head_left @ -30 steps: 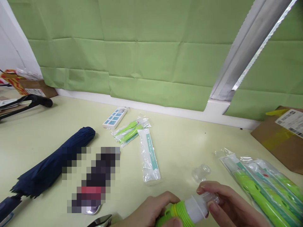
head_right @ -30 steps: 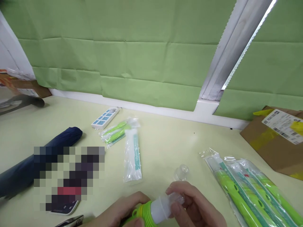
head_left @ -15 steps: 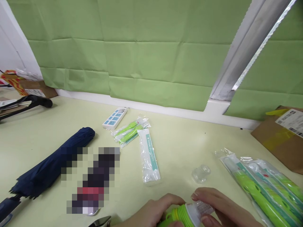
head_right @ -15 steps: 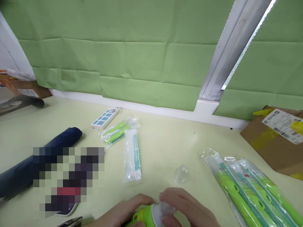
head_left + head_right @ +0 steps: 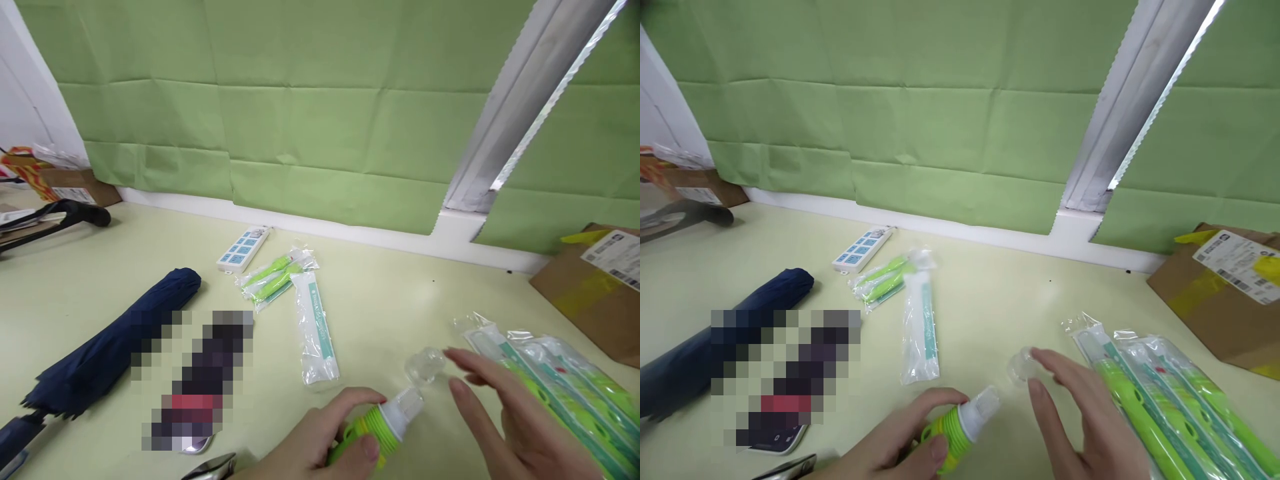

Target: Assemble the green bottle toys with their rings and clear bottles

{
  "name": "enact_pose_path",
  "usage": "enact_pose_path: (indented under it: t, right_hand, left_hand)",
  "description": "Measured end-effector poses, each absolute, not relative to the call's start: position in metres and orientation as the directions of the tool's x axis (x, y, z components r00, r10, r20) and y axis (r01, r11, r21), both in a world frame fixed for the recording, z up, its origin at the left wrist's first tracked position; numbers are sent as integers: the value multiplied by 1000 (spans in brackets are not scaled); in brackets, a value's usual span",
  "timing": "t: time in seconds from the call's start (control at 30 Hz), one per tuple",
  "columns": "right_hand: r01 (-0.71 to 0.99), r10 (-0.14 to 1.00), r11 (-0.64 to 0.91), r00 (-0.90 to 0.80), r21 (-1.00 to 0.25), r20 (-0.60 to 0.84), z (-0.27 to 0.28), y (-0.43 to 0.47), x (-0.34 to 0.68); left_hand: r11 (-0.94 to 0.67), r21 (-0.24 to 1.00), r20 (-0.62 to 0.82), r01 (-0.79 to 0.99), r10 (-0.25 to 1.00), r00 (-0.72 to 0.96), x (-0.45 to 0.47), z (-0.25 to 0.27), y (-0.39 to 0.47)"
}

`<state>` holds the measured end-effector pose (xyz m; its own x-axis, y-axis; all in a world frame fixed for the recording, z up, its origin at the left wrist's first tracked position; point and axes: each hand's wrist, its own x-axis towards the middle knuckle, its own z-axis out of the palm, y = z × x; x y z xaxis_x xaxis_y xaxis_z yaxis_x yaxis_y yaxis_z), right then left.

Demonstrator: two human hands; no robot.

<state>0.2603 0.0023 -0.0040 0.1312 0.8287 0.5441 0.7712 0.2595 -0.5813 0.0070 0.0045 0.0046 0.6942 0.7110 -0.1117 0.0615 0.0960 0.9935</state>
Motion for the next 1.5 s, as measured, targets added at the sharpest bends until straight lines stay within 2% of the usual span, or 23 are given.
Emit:
enact_pose_path:
  t: [0.07, 0.23, 0.37, 0.47, 0.57, 0.7, 0.8, 1.03, 1.17, 1.33, 1.5]
  right_hand:
    - [836, 828, 251, 75, -487, 556, -9, 14, 267]
    - [801, 944, 131, 79, -584, 320, -26, 28, 270]
    - [758, 956, 75, 129, -648, 262, -21, 25, 273]
    - [579, 943, 56, 238, -813, 234, -12, 23, 276]
    - [298, 938, -11, 333, -955, 93, -7, 22, 275]
    - [121, 973, -113, 216, -986, -84, -7, 19, 266]
    - [120, 984, -148, 118, -982, -134, -6, 15, 258]
    - [137, 995, -94, -26, -986, -98, -2, 7, 250]
    - [130, 986, -96, -121, -987, -111, 5, 6, 241]
    - [129, 986, -106, -116, -986, -122, 9, 4, 238]
    - [234, 975, -106, -165, -966, -147, 6, 5, 248]
  left_hand:
    - [134, 986, -163, 96, 716, 679, 7, 9, 4]
    - [185, 967, -256, 177, 746, 615, 8, 7, 2]
    - [171, 963, -264, 209, 763, 591, 9, 0, 3]
    - [157, 963, -258, 219, 769, 584, 10, -3, 4]
    - [151, 965, -252, 216, 771, 585, 9, -2, 4]
    - [122, 966, -237, 227, 763, 602, 8, 1, 2]
    - [103, 964, -236, 247, 761, 605, 8, 3, 3]
    - [-5, 962, -160, 274, 801, 577, 8, -9, 5]
    - [-12, 945, -181, 328, 813, 553, 8, -15, 4]
    - [-36, 943, -165, 331, 814, 557, 7, -7, 4]
    - [-94, 907, -159, 410, 825, 542, 7, 11, 2]
